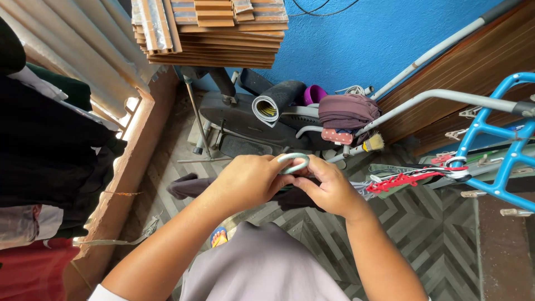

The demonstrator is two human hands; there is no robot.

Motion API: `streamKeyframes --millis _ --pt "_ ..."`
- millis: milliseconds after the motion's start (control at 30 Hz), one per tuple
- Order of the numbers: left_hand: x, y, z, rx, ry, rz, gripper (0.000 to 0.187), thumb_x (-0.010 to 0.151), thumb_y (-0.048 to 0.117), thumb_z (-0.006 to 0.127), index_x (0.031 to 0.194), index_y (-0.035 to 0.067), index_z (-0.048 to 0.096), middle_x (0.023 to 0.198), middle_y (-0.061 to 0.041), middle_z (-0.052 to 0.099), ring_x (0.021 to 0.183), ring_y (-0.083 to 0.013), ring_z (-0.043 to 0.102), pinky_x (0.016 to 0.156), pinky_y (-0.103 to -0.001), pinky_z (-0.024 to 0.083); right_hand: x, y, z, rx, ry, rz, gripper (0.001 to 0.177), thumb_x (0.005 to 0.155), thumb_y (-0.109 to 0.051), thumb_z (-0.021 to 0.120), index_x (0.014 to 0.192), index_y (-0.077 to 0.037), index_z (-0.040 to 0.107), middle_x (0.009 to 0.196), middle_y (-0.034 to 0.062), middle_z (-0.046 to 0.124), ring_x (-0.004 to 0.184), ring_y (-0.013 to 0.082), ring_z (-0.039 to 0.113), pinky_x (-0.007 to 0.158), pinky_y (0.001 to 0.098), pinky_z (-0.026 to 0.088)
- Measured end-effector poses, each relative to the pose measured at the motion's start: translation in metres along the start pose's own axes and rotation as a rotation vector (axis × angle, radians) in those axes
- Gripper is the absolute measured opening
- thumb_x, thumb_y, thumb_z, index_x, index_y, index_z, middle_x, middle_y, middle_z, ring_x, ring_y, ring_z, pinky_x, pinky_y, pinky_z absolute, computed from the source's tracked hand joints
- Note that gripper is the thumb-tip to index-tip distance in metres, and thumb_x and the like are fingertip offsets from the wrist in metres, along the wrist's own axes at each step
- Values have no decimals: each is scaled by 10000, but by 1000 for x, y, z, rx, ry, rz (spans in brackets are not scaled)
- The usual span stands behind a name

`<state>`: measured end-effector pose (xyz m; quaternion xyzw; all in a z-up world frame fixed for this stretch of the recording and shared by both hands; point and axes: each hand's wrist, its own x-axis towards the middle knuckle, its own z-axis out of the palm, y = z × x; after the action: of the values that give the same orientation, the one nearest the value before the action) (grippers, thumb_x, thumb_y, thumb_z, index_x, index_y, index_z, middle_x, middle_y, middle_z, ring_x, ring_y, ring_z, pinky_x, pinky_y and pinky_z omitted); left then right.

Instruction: Hanging wet laundry on a clothes rack and hangers for drying.

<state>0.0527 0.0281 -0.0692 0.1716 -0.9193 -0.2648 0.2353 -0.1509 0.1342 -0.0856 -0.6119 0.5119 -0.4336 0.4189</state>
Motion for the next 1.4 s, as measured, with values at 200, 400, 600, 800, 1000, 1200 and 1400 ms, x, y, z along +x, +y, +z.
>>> streamKeyframes --millis 200,400,600,800,1000,1200,1400 --pt "-21 -15 -29 169 -72 -59 227 966 336 630 1001 124 705 748 -89 650 647 -347 655 549 -480 505 -1 31 -15 -482 57 -199 206 831 2 771 1032 -39 749 947 75 740 860 217 692 777 308 537" --pt "-37 -14 -54 160 -109 -111 242 962 348 630 937 119 705 772 -68 658 655 -351 654 554 -483 510 6 20 -3 -541 151 -237 124 838 7 753 943 -11 690 925 96 693 858 245 669 773 340 536" --pt "-52 -38 -60 196 2 -88 237 945 332 638 921 104 696 779 -85 649 668 -348 655 562 -475 516 0 22 -4 -523 258 -268 104 895 9 706 961 -13 629 983 99 659 905 253 651 852 340 534" --pt "-56 -40 -71 148 51 -58 286 962 337 660 858 71 667 764 -97 629 696 -352 640 568 -479 492 10 -14 -12 -697 134 -304 352 817 -95 761 1127 44 666 1139 171 673 1068 339 646 921 420 499" --pt "-56 -37 -74 92 61 -7 218 934 300 673 893 90 706 750 -88 632 679 -343 644 552 -466 499 -1 21 -10 -865 177 -242 149 758 -57 796 887 -39 722 893 91 724 865 289 683 768 403 505" --pt "-55 -46 -59 214 -42 -49 173 925 271 673 887 103 690 769 -72 652 687 -338 653 578 -470 512 -9 -8 -28 -838 313 -385 171 786 3 777 935 -49 709 935 77 714 920 272 699 840 384 529" --pt "-36 -28 -70 156 86 1 191 937 286 676 931 96 659 752 -97 637 653 -354 636 546 -474 494 -9 -31 -34 -828 307 -203 392 797 -93 817 1149 1 672 1069 120 717 996 284 690 900 388 533"
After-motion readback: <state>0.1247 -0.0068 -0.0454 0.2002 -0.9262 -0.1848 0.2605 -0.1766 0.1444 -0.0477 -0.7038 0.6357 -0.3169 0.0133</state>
